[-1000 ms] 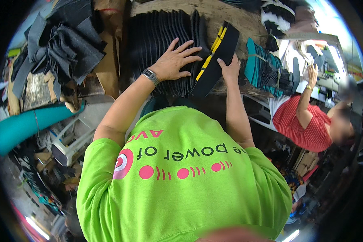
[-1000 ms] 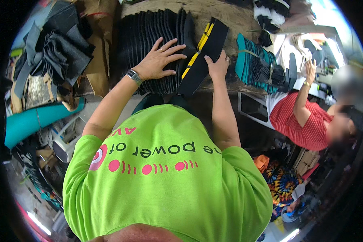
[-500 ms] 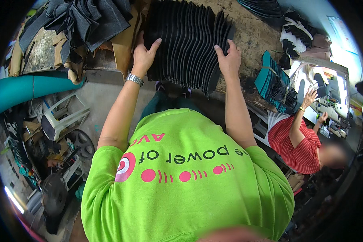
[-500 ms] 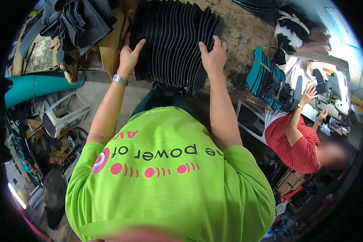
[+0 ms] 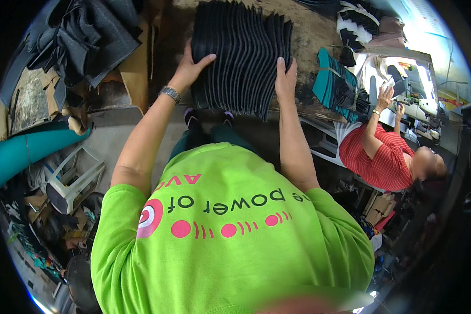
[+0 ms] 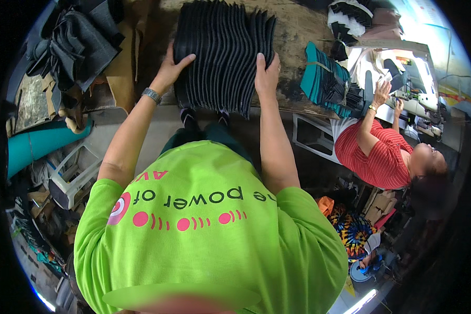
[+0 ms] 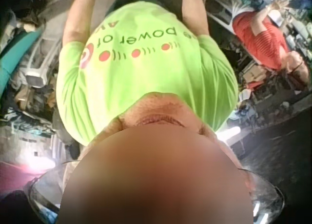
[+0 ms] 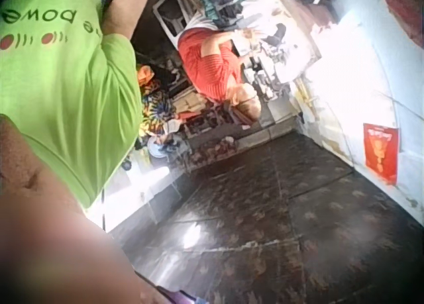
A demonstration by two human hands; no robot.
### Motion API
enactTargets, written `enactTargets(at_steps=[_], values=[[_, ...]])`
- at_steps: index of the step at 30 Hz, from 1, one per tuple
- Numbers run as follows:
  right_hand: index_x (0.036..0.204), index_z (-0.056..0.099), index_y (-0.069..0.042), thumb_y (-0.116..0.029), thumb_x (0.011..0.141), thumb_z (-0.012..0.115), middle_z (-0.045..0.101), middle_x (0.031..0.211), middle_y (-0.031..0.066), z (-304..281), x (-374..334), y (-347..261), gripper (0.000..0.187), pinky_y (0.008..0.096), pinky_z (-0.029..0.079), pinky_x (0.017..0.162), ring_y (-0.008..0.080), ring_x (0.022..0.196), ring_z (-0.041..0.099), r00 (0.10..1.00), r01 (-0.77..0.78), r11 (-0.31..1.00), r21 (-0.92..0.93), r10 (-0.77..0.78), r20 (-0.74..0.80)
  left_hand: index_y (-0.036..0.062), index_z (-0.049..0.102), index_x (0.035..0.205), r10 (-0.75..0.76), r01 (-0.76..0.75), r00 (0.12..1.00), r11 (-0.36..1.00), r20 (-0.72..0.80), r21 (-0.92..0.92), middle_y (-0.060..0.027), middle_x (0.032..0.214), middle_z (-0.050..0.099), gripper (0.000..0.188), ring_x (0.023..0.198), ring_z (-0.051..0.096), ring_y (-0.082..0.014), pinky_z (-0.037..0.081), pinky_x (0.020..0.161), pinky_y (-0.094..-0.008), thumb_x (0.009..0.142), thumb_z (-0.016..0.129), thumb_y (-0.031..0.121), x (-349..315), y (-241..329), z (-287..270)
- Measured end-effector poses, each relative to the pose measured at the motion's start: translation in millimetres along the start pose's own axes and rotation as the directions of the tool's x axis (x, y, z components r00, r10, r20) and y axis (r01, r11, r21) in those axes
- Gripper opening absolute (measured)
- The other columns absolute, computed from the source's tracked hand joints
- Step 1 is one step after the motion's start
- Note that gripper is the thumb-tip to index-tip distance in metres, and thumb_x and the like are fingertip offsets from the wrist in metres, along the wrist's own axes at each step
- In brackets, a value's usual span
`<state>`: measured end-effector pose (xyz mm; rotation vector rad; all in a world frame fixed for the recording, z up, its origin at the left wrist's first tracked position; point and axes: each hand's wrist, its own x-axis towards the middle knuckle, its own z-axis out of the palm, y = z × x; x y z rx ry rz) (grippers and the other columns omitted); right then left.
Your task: The person uses shears to cut a black rubber part, then cuts the interior lining of a helmet-like object. They place the cut pieces aside, handle a stack of similar rubber parts, and finally pick up a gray cap.
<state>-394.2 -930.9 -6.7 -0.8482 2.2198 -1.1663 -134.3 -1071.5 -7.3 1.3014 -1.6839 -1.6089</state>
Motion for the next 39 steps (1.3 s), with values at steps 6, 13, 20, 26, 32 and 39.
enactTargets(at_steps=[6,13,20,26,32,39], values=[[0.15,0.031,0.004,-0.051,0.1,0.048,0.034,0.149,0.0332,-59.8,9.5,14.6,0.077,0.0494,0.031,0.114,0.0459,0.138,0.037,0.985,-0.09,0.99,-0.111,0.072,-0.159,0.0029,0.008,0.157,0.049,-0.058,0.991,0.996,0.128,0.065,-0.0324,0.146,0.043,0.112,0.133,0.049,-0.0397,0.043,0.109,-0.0418,0.083,0.076,0.051,10.7,11.2,66.3],[0.154,0.018,0.004,-0.052,0.101,0.045,0.026,0.152,0.0368,-85.7,-1.3,19.4,0.082,0.0566,0.028,0.115,0.0554,0.14,0.026,0.982,-0.071,0.914,-0.399,-0.007,-0.191,0.003,0.007,0.157,0.08,-0.109,0.969,0.988,0.232,0.113,-0.0346,0.147,0.04,0.107,0.132,0.049,-0.0419,0.043,0.109,-0.0447,0.087,0.07,0.053,10.7,21.3,117.7],[0.154,0.017,0.005,-0.054,0.098,0.051,0.022,0.155,0.0345,-86.2,-2.4,20.6,0.088,0.0581,0.026,0.115,0.0503,0.144,0.021,0.979,0.032,0.885,-0.465,-0.12,-0.162,0.0039,0.014,0.158,0.049,-0.114,0.982,0.922,0.18,0.371,-0.0333,0.149,0.037,0.106,0.139,0.04,-0.0432,0.038,0.113,-0.046,0.086,0.065,0.063,9.7,22.4,115.3],[0.15,0.035,-0.001,-0.048,0.093,0.061,0.032,0.155,0.0257,-114.1,0.8,-36.4,0.079,0.0555,0.029,0.116,0.0431,0.147,0.022,0.953,0.276,0.668,-0.691,-0.286,0.103,0.0042,0.023,0.157,0.066,-0.094,0.993,0.934,0.093,0.343,-0.0312,0.15,0.034,0.102,0.141,0.034,-0.0431,0.034,0.114,-0.0443,0.086,0.062,0.067,-11.9,12.9,111.2],[0.134,0.054,0.0,-0.031,0.093,0.067,0.054,0.135,0.0231,-81.8,-13.9,-118.4,0.053,0.0441,0.042,0.106,0.039,0.127,0.051,0.67,0.709,0.676,-0.202,-0.555,0.494,0.0057,0.049,0.143,0.141,-0.109,0.97,0.98,-0.199,0.166,-0.0251,0.141,0.044,0.064,0.129,0.047,-0.0373,0.041,0.107,-0.0401,0.094,0.066,0.043,-97.8,-15.1,91.2],[0.127,0.057,-0.003,-0.027,0.086,0.071,0.061,0.117,0.0215,-5.5,-127.6,-134.4,0.05,0.0453,0.049,0.092,0.0385,0.107,0.061,-0.14,0.783,0.49,0.383,-0.461,0.876,0.0079,0.064,0.127,-0.118,0.119,0.88,0.993,-0.46,-0.028,-0.013,0.115,0.068,0.037,0.104,0.066,-0.0229,0.051,0.092,-0.0337,0.096,0.066,0.027,-271.9,-94.1,46.4]])
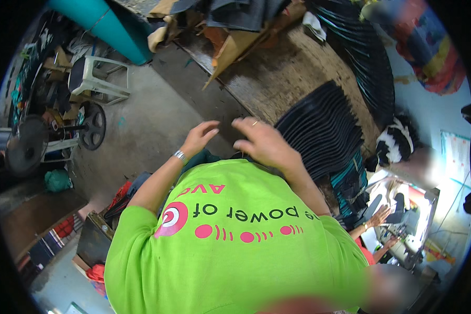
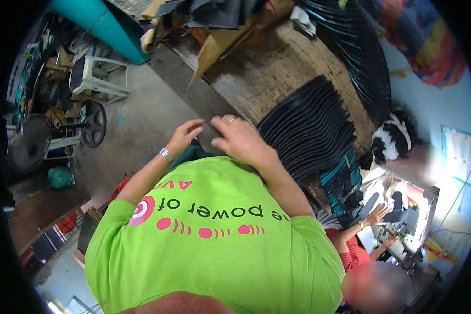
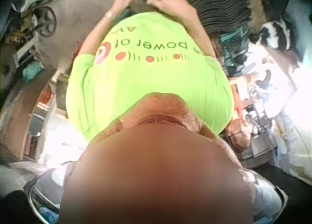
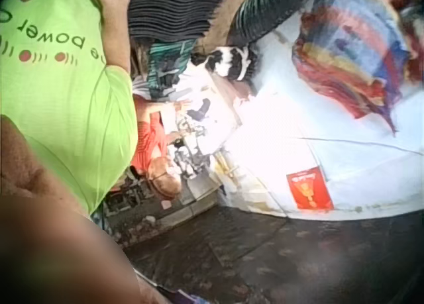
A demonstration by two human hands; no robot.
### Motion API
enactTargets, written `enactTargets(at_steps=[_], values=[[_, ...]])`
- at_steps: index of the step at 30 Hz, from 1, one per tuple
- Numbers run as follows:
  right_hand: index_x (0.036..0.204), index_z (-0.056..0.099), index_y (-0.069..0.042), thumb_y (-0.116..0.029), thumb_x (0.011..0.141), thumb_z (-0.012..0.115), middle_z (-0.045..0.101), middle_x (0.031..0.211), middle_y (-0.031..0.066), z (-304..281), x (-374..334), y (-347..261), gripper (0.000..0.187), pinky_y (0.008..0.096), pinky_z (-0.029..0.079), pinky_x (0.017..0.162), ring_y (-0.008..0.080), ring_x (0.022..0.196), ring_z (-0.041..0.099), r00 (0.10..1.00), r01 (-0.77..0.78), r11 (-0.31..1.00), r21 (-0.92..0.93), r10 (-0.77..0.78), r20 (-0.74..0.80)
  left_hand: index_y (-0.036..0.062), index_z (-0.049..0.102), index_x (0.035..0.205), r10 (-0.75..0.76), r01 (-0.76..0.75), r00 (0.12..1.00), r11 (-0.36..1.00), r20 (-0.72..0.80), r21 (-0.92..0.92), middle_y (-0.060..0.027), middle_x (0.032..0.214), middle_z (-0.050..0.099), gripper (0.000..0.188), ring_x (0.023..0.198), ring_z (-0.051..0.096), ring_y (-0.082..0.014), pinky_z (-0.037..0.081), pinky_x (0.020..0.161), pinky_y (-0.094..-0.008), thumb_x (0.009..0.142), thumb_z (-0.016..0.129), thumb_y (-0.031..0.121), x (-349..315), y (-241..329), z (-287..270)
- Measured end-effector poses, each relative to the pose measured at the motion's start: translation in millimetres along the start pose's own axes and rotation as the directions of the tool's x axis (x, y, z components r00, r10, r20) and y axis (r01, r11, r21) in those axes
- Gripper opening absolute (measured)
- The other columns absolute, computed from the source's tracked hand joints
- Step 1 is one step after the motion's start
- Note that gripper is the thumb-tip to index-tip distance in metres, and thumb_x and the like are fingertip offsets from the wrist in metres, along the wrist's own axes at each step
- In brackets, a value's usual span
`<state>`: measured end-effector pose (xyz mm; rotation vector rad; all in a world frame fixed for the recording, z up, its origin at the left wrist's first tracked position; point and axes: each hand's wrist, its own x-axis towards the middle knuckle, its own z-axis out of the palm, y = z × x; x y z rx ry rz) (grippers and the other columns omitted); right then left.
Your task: The person uses shears to cut a black rubber part, then cuts the interior lining of a helmet-like object. They place the cut pieces aside, handle a stack of similar rubber parts, and finally pick up a gray cap.
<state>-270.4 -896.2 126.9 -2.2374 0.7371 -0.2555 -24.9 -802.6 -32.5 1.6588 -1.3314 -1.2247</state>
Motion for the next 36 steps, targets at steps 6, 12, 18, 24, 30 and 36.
enactTargets(at_steps=[6,12,18,24,30,36], values=[[0.124,0.057,-0.004,-0.032,0.091,0.066,0.064,0.108,0.0223,58.1,63.7,-33.7,0.044,0.0484,0.05,0.09,0.0399,0.103,0.063,0.888,0.061,0.994,-0.091,-0.012,0.46,0.0045,0.065,0.122,-0.423,0.437,0.898,0.839,-0.117,0.323,-0.0179,0.107,0.071,0.043,0.098,0.069,-0.0293,0.053,0.087,-0.0369,0.088,0.073,0.029,-126.6,-140.1,-76.8],[0.117,0.06,-0.005,-0.035,0.089,0.068,0.065,0.11,0.0201,121.1,162.1,-84.6,0.042,0.0501,0.051,0.087,0.0383,0.105,0.064,0.844,0.276,0.905,-0.325,-0.066,0.532,0.012,0.069,0.115,-0.423,0.459,0.888,0.835,-0.181,0.303,-0.0147,0.098,0.072,0.035,0.093,0.069,-0.0334,0.053,0.083,-0.0434,0.085,0.071,0.029,-248.4,-287.6,-77.6],[0.123,0.059,-0.006,-0.039,0.091,0.064,0.065,0.112,0.0213,212.6,235.4,-145.1,0.046,0.049,0.05,0.089,0.0394,0.106,0.063,0.604,0.451,0.871,-0.196,-0.137,0.785,0.0115,0.067,0.122,-0.716,0.726,0.651,0.684,-0.252,-0.067,-0.014,0.105,0.073,0.037,0.097,0.07,-0.0279,0.052,0.085,-0.037,0.088,0.07,0.028,-314.3,-347.9,-49.0],[0.131,0.058,-0.012,-0.042,0.092,0.062,0.062,0.125,0.0195,221.9,302.6,-143.8,0.049,0.0494,0.045,0.099,0.0375,0.119,0.058,0.571,0.53,0.802,-0.276,-0.097,0.816,0.0106,0.066,0.123,-0.785,0.738,0.548,0.616,-0.29,-0.274,-0.0141,0.106,0.073,0.038,0.097,0.069,-0.0266,0.052,0.085,-0.0361,0.089,0.07,0.027,-342.1,-347.3,-41.7],[0.134,0.055,-0.018,-0.04,0.068,0.084,0.049,0.14,0.0147,112.9,420.0,-68.9,0.075,0.0638,0.03,0.107,0.0352,0.135,0.041,0.924,0.375,0.473,-0.797,-0.259,0.281,0.0096,0.066,0.124,-0.817,0.723,0.494,0.576,-0.297,-0.382,-0.0141,0.107,0.073,0.038,0.098,0.069,-0.0253,0.052,0.085,-0.0352,0.09,0.07,0.027,-338.9,-347.9,-44.4],[0.147,0.045,-0.025,-0.024,0.074,0.075,0.034,0.155,0.019,37.3,471.3,9.8,0.079,0.0689,0.03,0.106,0.0422,0.147,0.025,0.992,0.129,0.112,-0.985,-0.006,0.129,0.0087,0.065,0.125,-0.806,0.697,0.484,0.59,-0.34,-0.408,-0.0142,0.108,0.072,0.039,0.098,0.069,-0.024,0.052,0.086,-0.0342,0.091,0.07,0.026,-314.8,-339.5,-90.4]])
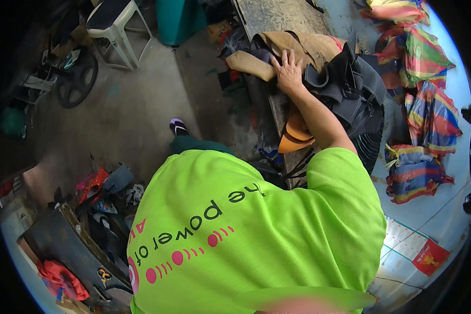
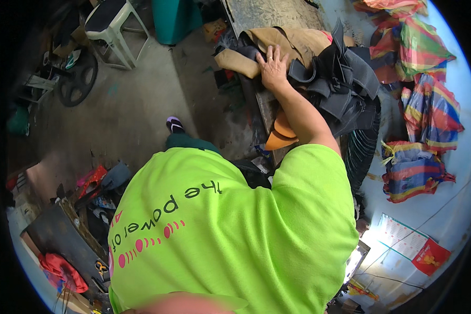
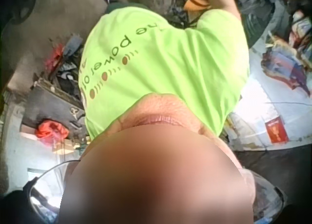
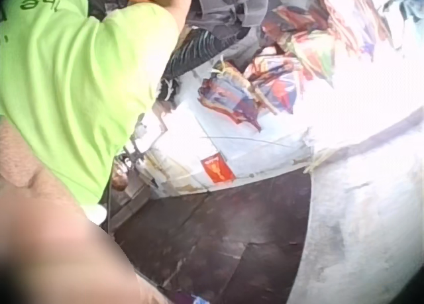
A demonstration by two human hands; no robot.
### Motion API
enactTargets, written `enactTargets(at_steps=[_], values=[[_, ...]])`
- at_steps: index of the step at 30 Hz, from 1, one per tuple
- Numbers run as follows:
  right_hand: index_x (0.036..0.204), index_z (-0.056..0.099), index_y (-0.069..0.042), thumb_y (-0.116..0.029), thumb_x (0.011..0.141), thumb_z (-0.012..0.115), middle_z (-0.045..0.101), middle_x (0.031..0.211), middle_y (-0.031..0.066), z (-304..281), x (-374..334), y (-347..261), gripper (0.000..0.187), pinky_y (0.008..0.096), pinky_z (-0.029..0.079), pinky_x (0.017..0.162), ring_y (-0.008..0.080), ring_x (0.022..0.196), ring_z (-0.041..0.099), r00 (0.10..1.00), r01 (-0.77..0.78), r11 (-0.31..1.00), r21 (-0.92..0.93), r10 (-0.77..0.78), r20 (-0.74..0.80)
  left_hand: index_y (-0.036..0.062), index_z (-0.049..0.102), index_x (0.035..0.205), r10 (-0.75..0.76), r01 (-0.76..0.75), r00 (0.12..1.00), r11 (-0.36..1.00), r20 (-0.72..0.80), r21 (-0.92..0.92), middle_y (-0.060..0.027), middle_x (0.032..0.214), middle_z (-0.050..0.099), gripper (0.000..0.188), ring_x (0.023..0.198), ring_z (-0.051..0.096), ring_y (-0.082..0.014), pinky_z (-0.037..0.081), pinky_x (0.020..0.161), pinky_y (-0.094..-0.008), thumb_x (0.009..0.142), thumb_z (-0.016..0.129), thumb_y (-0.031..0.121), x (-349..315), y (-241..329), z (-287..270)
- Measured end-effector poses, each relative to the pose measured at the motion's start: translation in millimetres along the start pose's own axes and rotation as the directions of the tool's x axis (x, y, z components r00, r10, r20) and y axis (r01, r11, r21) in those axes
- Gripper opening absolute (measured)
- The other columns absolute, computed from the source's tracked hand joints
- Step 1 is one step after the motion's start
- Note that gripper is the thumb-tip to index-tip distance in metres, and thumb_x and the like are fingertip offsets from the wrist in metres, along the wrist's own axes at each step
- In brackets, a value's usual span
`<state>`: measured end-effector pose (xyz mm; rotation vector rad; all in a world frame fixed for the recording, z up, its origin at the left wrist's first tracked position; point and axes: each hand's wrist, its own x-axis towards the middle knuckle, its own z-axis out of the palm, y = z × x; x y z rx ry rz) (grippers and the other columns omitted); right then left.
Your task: The person uses shears to cut a black rubber part, then cuts the interior lining of a helmet-like object. They place the cut pieces aside, handle a stack of similar rubber parts, and finally pick up a gray cap.
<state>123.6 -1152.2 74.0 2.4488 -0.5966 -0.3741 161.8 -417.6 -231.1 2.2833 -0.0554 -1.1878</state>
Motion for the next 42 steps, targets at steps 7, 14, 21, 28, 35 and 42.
enactTargets(at_steps=[7,14,21,28,35,42], values=[[0.134,0.055,-0.019,-0.02,0.089,0.056,0.041,0.147,0.0207,5.0,18.2,2.5,0.045,0.0685,0.041,0.095,0.0466,0.138,0.034,0.999,-0.013,0.997,0.074,0.009,0.047,0.0075,0.064,0.127,0.117,-0.131,0.978,0.989,-0.171,-0.073,-0.0143,0.109,0.072,0.04,0.098,0.069,-0.0225,0.052,0.086,-0.0331,0.092,0.069,0.026,31.3,50.8,-47.5],[0.15,0.039,-0.01,-0.037,0.074,0.079,0.032,0.157,0.019,-59.2,94.0,-25.2,0.09,0.053,0.05,0.096,0.034,0.141,0.038,0.454,0.251,0.968,0.027,-0.143,0.88,0.0055,0.062,0.13,0.107,-0.177,0.979,0.866,-0.171,-0.468,-0.0133,0.111,0.071,0.042,0.1,0.068,-0.018,0.052,0.087,-0.0299,0.093,0.069,0.023,80.7,109.7,-75.5],[0.115,0.07,-0.011,-0.049,0.079,0.072,0.067,0.121,0.015,-92.3,136.9,-145.9,0.053,0.0429,0.05,0.096,0.0284,0.118,0.062,0.397,0.628,0.672,0.393,-0.711,0.58,0.0085,0.065,0.124,0.173,-0.181,0.967,0.983,-0.187,-0.023,-0.0162,0.121,0.067,0.043,0.109,0.065,-0.0353,0.052,0.095,-0.0434,0.092,0.064,0.036,102.0,120.7,-86.6],[0.108,0.075,-0.011,-0.044,0.084,0.069,0.071,0.115,0.0161,-94.4,234.6,-296.7,0.042,0.0447,0.052,0.092,0.0317,0.11,0.067,-0.018,0.916,0.235,0.327,-0.787,0.617,0.0047,0.064,0.126,-0.229,0.095,0.897,0.936,-0.379,-0.34,-0.0171,0.11,0.072,0.043,0.102,0.069,-0.0312,0.054,0.089,-0.0387,0.091,0.069,0.028,80.9,121.5,-117.9],[0.118,0.066,-0.005,-0.028,0.088,0.065,0.067,0.12,0.02,-201.6,290.8,-519.3,0.038,0.0486,0.052,0.091,0.0374,0.112,0.063,0.096,0.995,0.093,-0.028,-0.984,0.15,0.0039,0.065,0.124,-0.536,0.153,0.762,0.694,-0.364,-0.703,-0.0162,0.108,0.073,0.038,0.1,0.071,-0.0282,0.054,0.087,-0.036,0.092,0.07,0.023,44.4,126.7,-53.6],[0.118,0.065,-0.009,-0.022,0.089,0.066,0.065,0.115,0.0152,-364.3,181.0,-625.6,0.032,0.0441,0.049,0.094,0.0372,0.109,0.061,-0.37,0.622,-0.707,0.336,-0.644,-0.67,0.0044,0.067,0.121,-0.721,0.312,0.664,0.506,-0.196,-0.804,-0.0155,0.108,0.073,0.034,0.1,0.07,-0.0302,0.055,0.086,-0.0382,0.091,0.069,0.02,25.2,184.5,36.3]])
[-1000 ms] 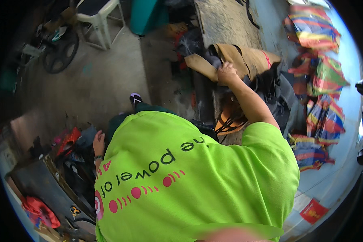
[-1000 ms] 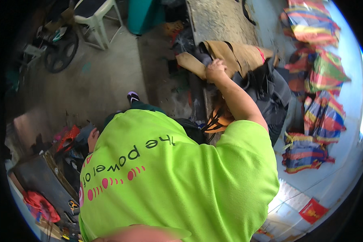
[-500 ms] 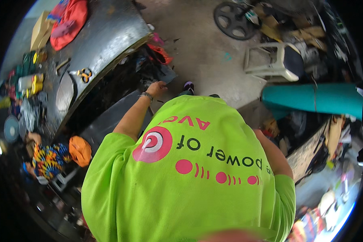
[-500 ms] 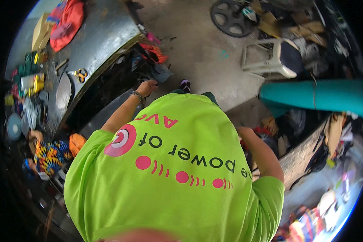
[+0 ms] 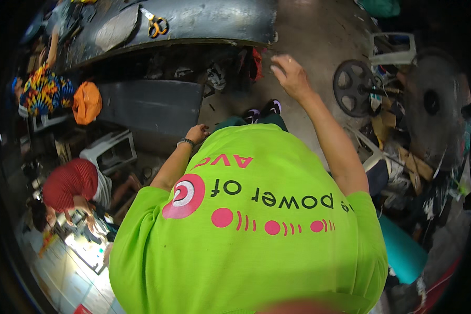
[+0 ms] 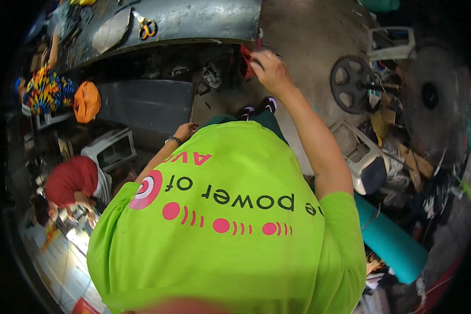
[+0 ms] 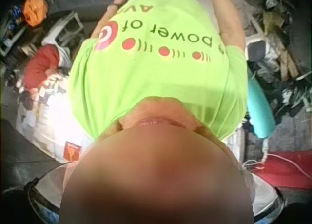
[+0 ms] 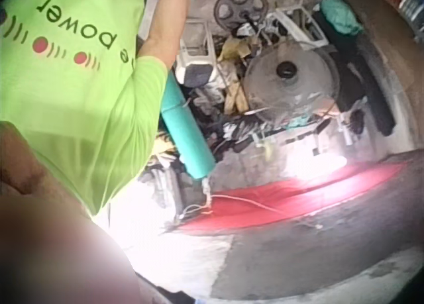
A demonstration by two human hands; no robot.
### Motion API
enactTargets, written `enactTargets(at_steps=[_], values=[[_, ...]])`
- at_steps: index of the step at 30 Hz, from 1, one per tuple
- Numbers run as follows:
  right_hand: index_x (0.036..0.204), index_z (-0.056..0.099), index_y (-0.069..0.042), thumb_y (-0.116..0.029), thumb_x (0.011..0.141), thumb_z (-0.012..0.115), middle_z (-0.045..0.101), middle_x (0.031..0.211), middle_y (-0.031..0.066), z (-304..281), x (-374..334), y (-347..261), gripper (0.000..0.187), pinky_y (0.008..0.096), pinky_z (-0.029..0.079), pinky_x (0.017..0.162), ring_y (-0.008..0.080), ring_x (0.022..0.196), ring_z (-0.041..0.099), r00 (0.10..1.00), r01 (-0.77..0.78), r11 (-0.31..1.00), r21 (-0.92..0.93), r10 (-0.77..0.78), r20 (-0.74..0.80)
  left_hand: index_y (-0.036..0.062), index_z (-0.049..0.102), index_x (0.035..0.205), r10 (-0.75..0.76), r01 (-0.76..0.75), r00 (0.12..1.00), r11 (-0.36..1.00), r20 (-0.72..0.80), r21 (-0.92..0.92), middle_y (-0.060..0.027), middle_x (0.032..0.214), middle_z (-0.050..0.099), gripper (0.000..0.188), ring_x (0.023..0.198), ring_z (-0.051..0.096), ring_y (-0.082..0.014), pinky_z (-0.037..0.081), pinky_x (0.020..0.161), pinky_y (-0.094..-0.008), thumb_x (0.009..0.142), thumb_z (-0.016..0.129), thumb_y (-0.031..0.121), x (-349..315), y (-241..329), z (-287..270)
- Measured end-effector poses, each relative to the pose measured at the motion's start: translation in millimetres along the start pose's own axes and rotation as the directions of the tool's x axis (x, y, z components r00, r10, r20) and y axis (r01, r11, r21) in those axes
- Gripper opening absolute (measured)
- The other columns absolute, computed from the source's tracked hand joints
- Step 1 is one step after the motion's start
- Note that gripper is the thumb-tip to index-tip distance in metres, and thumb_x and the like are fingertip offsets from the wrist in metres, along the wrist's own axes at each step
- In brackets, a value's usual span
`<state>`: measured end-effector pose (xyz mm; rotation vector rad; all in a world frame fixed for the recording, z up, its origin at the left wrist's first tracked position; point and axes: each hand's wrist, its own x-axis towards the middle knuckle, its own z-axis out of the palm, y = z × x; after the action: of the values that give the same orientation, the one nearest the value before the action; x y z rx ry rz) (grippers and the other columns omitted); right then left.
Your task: The person uses shears to cut a black rubber part, then cuts the interior lining of a helmet-like object. They place the cut pieces aside, handle a stack of similar rubber parts, and finally pick up a gray cap.
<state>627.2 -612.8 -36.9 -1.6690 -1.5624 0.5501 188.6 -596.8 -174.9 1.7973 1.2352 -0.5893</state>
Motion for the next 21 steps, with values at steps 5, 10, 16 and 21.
enactTargets(at_steps=[5,10,16,21], values=[[0.124,0.065,-0.013,-0.03,0.088,0.069,0.058,0.129,0.015,20.9,102.5,-18.4,0.04,0.0486,0.04,0.106,0.0359,0.127,0.049,0.958,0.245,0.922,-0.3,-0.277,-0.07,0.007,0.064,0.128,-0.106,0.089,0.994,0.916,-0.021,-0.39,-0.0162,0.117,0.07,0.044,0.106,0.067,-0.029,0.052,0.091,-0.037,0.093,0.066,0.033,-18.9,13.3,45.0],[0.143,0.049,-0.017,-0.049,0.091,0.061,0.043,0.149,0.0159,61.0,164.0,19.7,0.062,0.062,0.026,0.112,0.037,0.143,0.03,0.983,0.137,0.812,-0.568,-0.182,-0.022,0.0077,0.059,0.136,-0.04,0.083,0.995,0.826,0.088,-0.558,-0.0233,0.136,0.058,0.067,0.123,0.058,-0.0364,0.045,0.105,-0.0399,0.09,0.06,0.057,-9.8,20.8,71.1],[0.146,0.045,-0.016,-0.047,0.097,0.053,0.037,0.154,0.0162,95.1,154.6,52.2,0.059,0.0604,0.022,0.113,0.0351,0.145,0.028,0.998,-0.042,0.691,-0.722,-0.011,-0.069,-0.0011,0.066,0.12,-0.185,0.159,0.983,0.828,0.005,-0.538,-0.0173,0.108,0.072,0.044,0.098,0.069,-0.0228,0.052,0.087,-0.0344,0.09,0.068,0.03,-38.3,-11.2,72.3],[0.148,0.043,-0.015,-0.046,0.098,0.052,0.035,0.155,0.0165,88.8,150.2,54.6,0.06,0.0598,0.02,0.114,0.0351,0.146,0.027,0.999,-0.013,0.681,-0.732,-0.025,-0.042,-0.001,0.071,0.097,-0.293,0.167,0.954,0.701,-0.066,-0.693,-0.0089,0.082,0.072,0.022,0.074,0.064,-0.0143,0.05,0.072,-0.0312,0.089,0.07,0.02,-46.4,-16.4,76.9]])
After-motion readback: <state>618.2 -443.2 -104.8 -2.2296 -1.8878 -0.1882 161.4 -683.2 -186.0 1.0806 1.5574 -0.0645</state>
